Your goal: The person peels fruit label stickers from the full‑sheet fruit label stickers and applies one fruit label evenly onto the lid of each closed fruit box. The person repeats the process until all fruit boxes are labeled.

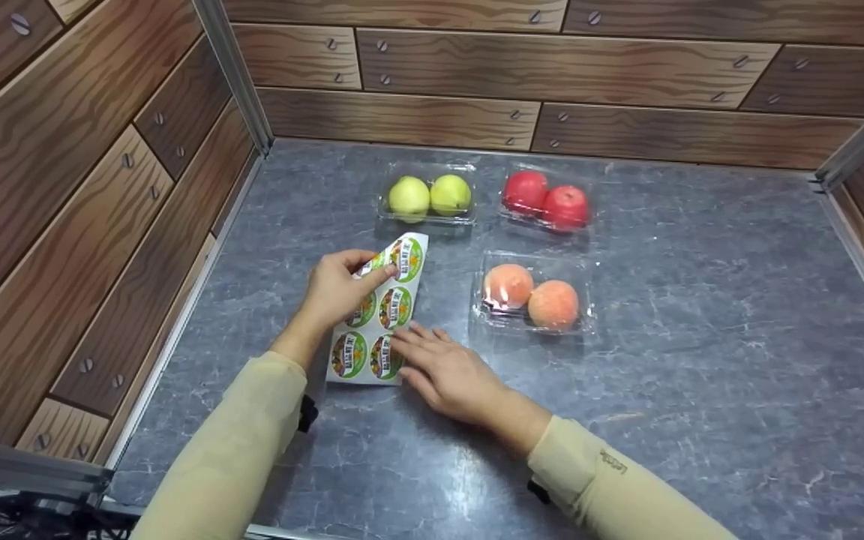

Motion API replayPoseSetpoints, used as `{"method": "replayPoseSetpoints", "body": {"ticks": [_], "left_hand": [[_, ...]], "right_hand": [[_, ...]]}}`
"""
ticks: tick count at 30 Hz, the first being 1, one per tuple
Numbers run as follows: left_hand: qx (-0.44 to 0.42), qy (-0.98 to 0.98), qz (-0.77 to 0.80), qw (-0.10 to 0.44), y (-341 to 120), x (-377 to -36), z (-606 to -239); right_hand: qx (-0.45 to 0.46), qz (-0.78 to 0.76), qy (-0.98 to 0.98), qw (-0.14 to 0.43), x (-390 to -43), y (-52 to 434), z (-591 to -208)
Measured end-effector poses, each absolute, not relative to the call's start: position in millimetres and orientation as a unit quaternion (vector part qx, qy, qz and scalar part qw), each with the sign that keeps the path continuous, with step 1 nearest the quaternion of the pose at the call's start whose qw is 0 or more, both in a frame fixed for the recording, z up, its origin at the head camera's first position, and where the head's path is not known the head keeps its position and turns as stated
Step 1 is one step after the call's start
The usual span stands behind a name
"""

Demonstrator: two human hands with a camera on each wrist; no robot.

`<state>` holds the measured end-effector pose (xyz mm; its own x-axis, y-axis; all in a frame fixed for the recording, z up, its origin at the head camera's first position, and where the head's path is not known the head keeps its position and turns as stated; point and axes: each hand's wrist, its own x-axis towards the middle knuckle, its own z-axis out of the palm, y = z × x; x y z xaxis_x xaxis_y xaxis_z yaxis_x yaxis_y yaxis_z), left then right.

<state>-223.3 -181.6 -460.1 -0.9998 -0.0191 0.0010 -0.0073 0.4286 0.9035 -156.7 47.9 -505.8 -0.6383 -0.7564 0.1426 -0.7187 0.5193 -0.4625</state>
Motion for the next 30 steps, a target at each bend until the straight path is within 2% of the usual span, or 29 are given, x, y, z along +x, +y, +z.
{"method": "replayPoseSetpoints", "body": {"ticks": [6,17,25,30], "left_hand": [[-0.015,-0.838,-0.545,0.012,-179.5,-226.3,-447.3],[-0.036,-0.836,-0.547,0.025,-170.0,-231.8,-421.1],[-0.061,-0.829,-0.555,0.032,-155.1,-233.8,-410.9],[-0.082,-0.824,-0.559,0.039,-143.6,-233.3,-409.4]], "right_hand": [[-0.394,-0.282,0.875,-0.008,-160.7,60.7,-478.9],[-0.366,-0.326,0.853,-0.179,-186.7,84.6,-450.2],[-0.347,-0.357,0.839,-0.217,-196.6,81.9,-439.0],[-0.322,-0.363,0.833,-0.264,-203.0,76.0,-436.3]]}}
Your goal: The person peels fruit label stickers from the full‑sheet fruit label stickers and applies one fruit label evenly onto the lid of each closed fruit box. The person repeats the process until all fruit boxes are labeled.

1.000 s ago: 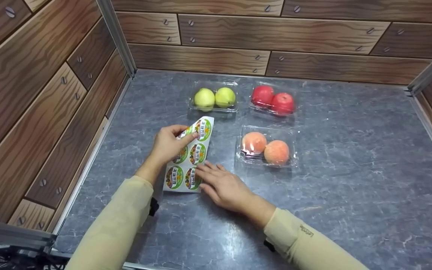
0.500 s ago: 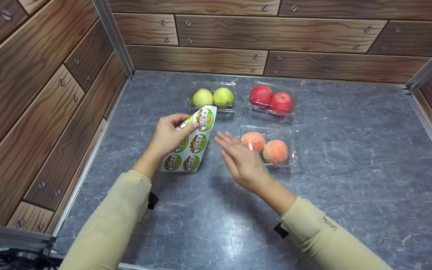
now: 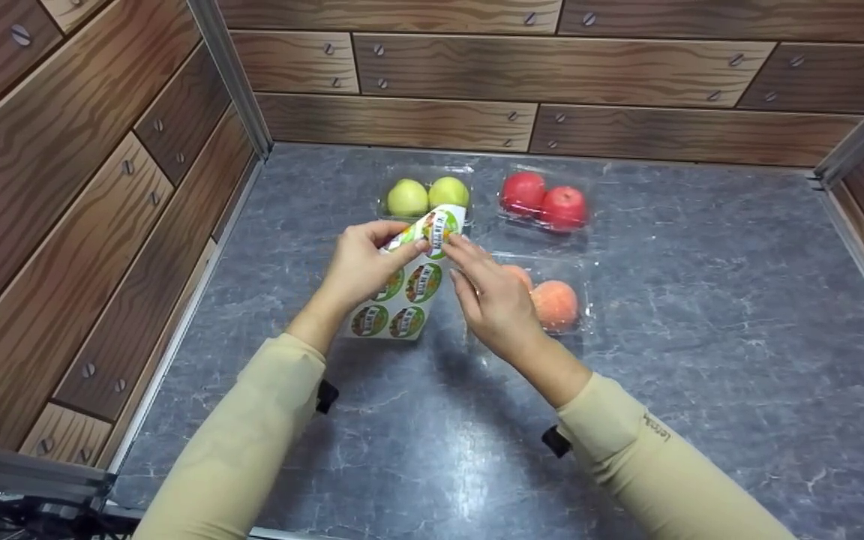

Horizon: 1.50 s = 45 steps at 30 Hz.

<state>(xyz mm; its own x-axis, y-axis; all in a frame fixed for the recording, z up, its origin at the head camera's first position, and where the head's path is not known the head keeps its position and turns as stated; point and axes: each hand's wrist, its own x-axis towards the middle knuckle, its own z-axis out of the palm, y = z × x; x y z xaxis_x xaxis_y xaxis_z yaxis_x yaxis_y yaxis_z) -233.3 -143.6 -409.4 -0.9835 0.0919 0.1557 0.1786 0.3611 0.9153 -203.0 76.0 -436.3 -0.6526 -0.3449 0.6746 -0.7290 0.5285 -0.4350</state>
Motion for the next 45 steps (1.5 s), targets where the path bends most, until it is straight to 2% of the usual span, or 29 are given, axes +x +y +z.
{"method": "replayPoseSetpoints", "body": {"ticks": [4,15,26,38,45], "left_hand": [[-0.094,-0.816,-0.569,0.036,-134.6,-232.5,-408.9],[-0.125,-0.791,-0.599,0.026,-121.6,-229.5,-405.8],[-0.125,-0.771,-0.624,0.005,-116.1,-228.4,-408.2],[-0.126,-0.76,-0.638,-0.018,-111.9,-227.3,-409.6],[-0.131,-0.769,-0.625,-0.011,-108.5,-227.6,-410.8]], "right_hand": [[0.291,0.381,-0.833,0.277,-207.0,74.6,-435.4],[0.217,0.435,-0.839,0.244,-210.1,75.3,-434.5],[0.181,0.489,-0.821,0.233,-212.4,73.8,-433.2],[0.15,0.557,-0.794,0.194,-215.2,73.6,-432.5],[0.131,0.571,-0.79,0.178,-215.2,75.1,-432.4]]}}
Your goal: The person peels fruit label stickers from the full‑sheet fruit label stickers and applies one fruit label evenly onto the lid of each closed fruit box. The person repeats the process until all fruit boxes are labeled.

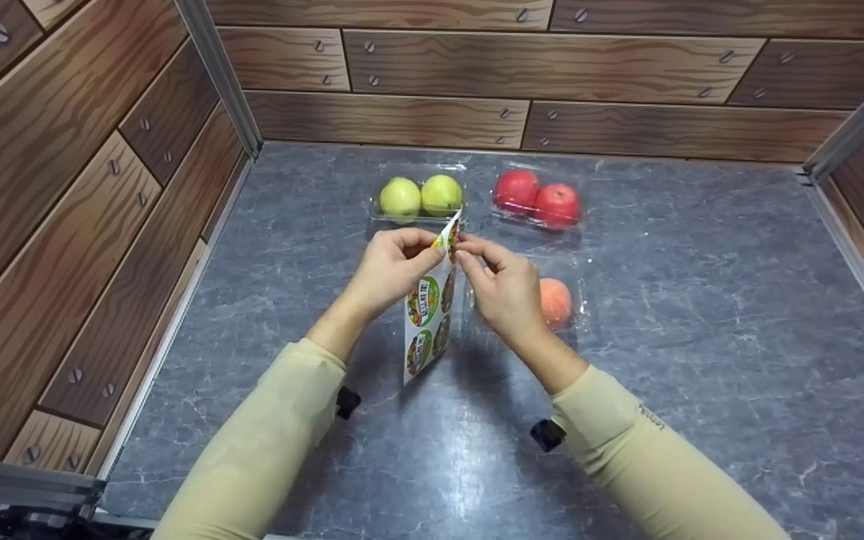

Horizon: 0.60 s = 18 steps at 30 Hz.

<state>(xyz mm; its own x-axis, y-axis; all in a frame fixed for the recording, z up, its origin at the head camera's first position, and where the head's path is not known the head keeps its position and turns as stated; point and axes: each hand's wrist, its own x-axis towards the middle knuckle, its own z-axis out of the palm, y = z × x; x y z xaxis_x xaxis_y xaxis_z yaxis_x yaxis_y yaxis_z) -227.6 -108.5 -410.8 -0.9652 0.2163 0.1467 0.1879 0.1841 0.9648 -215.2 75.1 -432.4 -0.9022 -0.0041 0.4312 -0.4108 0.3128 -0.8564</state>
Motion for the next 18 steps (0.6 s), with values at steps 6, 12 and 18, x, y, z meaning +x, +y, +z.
{"method": "replayPoseSetpoints", "body": {"ticks": [6,12,18], "left_hand": [[0.126,0.768,0.628,0.011,-107.0,-228.4,-412.4],[0.124,0.765,0.631,0.008,-105.7,-228.8,-413.1],[0.119,0.762,0.637,0.011,-107.1,-228.2,-414.1]], "right_hand": [[0.133,0.582,-0.782,0.177,-215.6,74.8,-433.3],[0.139,0.592,-0.775,0.173,-215.7,74.9,-434.0],[0.136,0.602,-0.771,0.156,-214.8,74.3,-433.2]]}}
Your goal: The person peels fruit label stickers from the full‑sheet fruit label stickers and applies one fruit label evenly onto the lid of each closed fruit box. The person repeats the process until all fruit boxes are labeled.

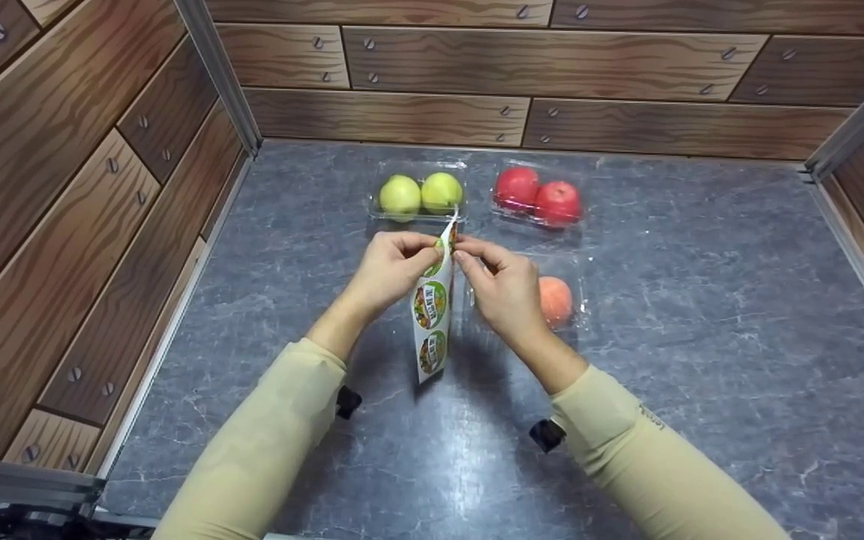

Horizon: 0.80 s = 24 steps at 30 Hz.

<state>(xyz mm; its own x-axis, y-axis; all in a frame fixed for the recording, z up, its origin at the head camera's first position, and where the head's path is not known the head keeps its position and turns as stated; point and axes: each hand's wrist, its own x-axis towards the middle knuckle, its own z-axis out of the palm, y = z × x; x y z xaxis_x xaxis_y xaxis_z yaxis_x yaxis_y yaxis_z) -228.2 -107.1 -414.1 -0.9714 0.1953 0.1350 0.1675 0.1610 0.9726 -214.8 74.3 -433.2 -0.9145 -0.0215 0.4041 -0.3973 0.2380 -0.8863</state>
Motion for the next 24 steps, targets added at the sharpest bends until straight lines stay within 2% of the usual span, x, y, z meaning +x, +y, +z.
{"method": "replayPoseSetpoints", "body": {"ticks": [11,24], "left_hand": [[0.125,0.767,0.629,0.016,-106.9,-227.5,-413.7],[0.135,0.77,0.623,0.017,-103.9,-226.4,-414.1]], "right_hand": [[0.133,0.59,-0.781,0.158,-214.9,73.6,-433.1],[0.133,0.544,-0.805,0.194,-214.6,72.9,-436.9]]}}
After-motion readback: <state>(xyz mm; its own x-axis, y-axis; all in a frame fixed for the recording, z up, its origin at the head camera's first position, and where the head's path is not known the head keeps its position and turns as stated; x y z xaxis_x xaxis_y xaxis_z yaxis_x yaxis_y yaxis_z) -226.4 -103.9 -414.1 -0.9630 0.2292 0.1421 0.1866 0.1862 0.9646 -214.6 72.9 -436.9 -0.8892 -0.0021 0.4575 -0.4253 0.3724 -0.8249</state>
